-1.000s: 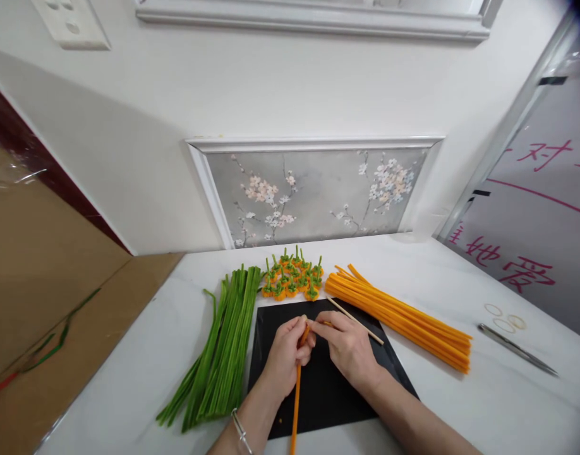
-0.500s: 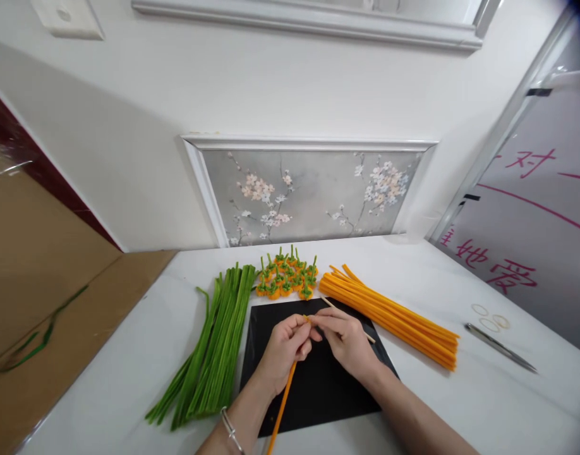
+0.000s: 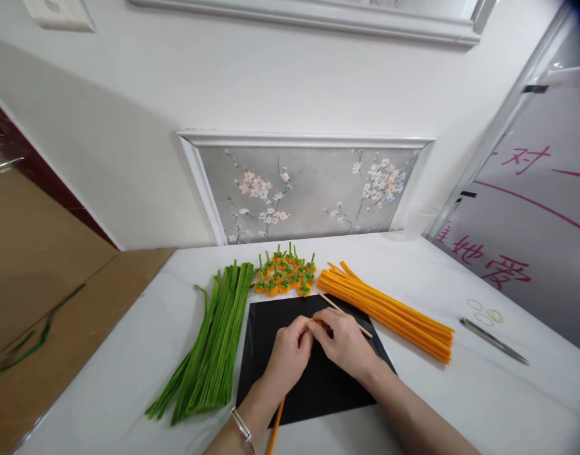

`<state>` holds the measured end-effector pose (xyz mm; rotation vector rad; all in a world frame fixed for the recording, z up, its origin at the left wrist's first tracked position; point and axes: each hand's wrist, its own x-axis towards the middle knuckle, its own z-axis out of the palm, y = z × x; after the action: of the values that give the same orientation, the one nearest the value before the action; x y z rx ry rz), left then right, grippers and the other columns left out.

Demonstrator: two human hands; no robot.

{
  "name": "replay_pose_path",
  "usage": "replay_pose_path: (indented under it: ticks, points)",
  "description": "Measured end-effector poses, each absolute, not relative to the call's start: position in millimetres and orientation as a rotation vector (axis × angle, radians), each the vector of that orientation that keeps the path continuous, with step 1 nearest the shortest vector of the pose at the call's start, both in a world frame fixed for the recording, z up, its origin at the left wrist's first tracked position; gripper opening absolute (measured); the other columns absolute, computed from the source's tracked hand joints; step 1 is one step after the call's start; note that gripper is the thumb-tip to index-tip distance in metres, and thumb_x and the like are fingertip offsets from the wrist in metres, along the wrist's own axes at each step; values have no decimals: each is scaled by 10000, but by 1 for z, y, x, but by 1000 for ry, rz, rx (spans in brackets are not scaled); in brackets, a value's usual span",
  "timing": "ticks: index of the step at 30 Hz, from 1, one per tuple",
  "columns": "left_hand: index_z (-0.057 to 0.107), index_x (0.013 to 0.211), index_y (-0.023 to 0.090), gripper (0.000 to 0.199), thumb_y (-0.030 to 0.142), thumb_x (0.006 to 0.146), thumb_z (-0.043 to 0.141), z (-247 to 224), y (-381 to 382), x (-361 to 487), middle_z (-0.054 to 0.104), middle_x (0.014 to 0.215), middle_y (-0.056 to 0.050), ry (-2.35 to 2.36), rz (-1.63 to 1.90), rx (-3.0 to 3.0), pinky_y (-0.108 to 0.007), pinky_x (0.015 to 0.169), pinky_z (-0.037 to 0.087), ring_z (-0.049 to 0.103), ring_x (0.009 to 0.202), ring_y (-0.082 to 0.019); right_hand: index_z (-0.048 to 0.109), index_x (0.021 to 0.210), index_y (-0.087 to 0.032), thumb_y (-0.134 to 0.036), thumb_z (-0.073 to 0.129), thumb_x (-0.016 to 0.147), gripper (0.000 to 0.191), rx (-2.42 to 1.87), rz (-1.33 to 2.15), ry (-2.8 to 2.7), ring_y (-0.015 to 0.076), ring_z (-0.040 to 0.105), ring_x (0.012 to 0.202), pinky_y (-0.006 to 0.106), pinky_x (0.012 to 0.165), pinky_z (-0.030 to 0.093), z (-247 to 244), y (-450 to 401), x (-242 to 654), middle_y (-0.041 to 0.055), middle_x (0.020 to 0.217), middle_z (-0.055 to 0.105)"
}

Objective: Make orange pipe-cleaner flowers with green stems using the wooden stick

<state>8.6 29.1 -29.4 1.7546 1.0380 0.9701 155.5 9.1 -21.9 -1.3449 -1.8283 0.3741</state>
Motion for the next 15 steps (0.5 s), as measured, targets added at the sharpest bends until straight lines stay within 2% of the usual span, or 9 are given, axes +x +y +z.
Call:
replay_pose_path:
  ticks: [7, 12, 15]
  points:
    - [657, 751, 168, 150, 244, 818, 546, -34, 33, 9, 504, 481, 42, 1015, 944, 1674, -207, 466, 333, 447, 425, -103, 652, 752, -199, -135, 457, 902, 255, -1310, 371, -1873, 174, 625, 673, 267, 634, 470, -21, 8, 158, 43, 715, 667]
    - [697, 770, 155, 190, 283, 819, 565, -33, 37, 7, 534, 506, 28, 1010, 972, 1634, -201, 456, 335, 434, 423, -93, 679, 944, -209, -153, 468, 911, 220, -1244, 418, -1827, 172, 651, 748, 271, 706, 515, -25, 11, 163, 47, 824, 692]
    - [713, 760, 156, 246, 312, 844, 542, -33, 37, 7, 540, 510, 20, 1042, 1000, 1640, -209, 464, 334, 433, 435, -99, 671, 1044, -224, -160, 468, 909, 252, -1217, 495, -1760, 166, 662, 734, 263, 684, 537, -28, 12, 164, 37, 841, 694]
